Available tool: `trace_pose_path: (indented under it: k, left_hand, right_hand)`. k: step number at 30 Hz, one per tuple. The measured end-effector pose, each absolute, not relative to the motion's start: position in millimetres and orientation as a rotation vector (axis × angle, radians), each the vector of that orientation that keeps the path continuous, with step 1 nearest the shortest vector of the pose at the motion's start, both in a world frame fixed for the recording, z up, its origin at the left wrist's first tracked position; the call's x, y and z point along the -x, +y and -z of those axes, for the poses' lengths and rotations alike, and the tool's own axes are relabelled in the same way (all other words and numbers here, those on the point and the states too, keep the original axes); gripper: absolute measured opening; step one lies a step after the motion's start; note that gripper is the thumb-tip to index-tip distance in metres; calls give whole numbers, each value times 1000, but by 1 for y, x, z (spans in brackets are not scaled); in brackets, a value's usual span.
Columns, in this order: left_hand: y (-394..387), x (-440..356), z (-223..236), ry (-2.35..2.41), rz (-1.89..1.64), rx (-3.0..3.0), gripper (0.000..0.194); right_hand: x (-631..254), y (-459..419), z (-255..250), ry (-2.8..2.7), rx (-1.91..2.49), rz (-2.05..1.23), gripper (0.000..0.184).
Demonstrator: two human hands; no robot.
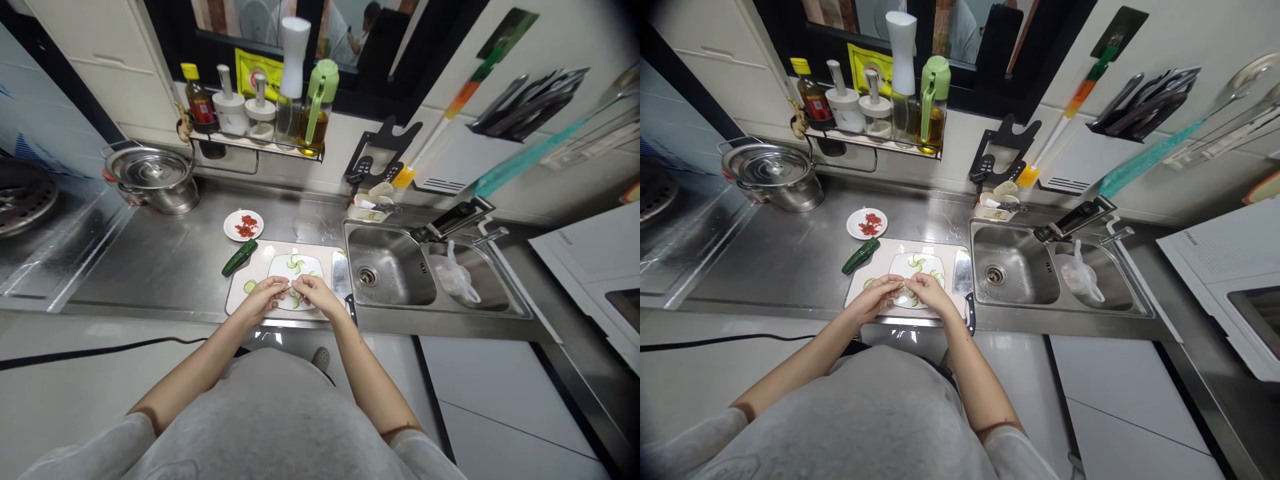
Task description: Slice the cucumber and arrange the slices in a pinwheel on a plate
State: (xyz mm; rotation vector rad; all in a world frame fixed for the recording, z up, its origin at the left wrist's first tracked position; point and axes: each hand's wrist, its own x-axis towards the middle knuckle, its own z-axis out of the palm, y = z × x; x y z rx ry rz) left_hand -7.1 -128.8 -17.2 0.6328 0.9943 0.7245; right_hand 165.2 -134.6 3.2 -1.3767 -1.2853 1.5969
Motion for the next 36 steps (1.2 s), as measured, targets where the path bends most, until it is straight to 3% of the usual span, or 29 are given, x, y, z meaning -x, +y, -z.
trace_pose_path:
  k: [7, 13, 20, 36]
  left_hand:
    - [-127, -3, 51, 1100, -829, -924, 50]
    - [-127, -4, 79, 1308, -717, -1266, 36]
    - [-130, -6, 65, 1512, -506, -1632, 21]
    - [-127, -12, 67, 1594, -354, -1846, 15]
  right_hand:
    - [-184, -129, 22, -1313, 1595, -1620, 33]
    - [-187, -127, 55, -1459, 1721, -1441, 25]
    - [-183, -126, 66, -1789, 1868, -1098, 13]
    - [-172, -128, 58, -1936, 2097, -951, 9]
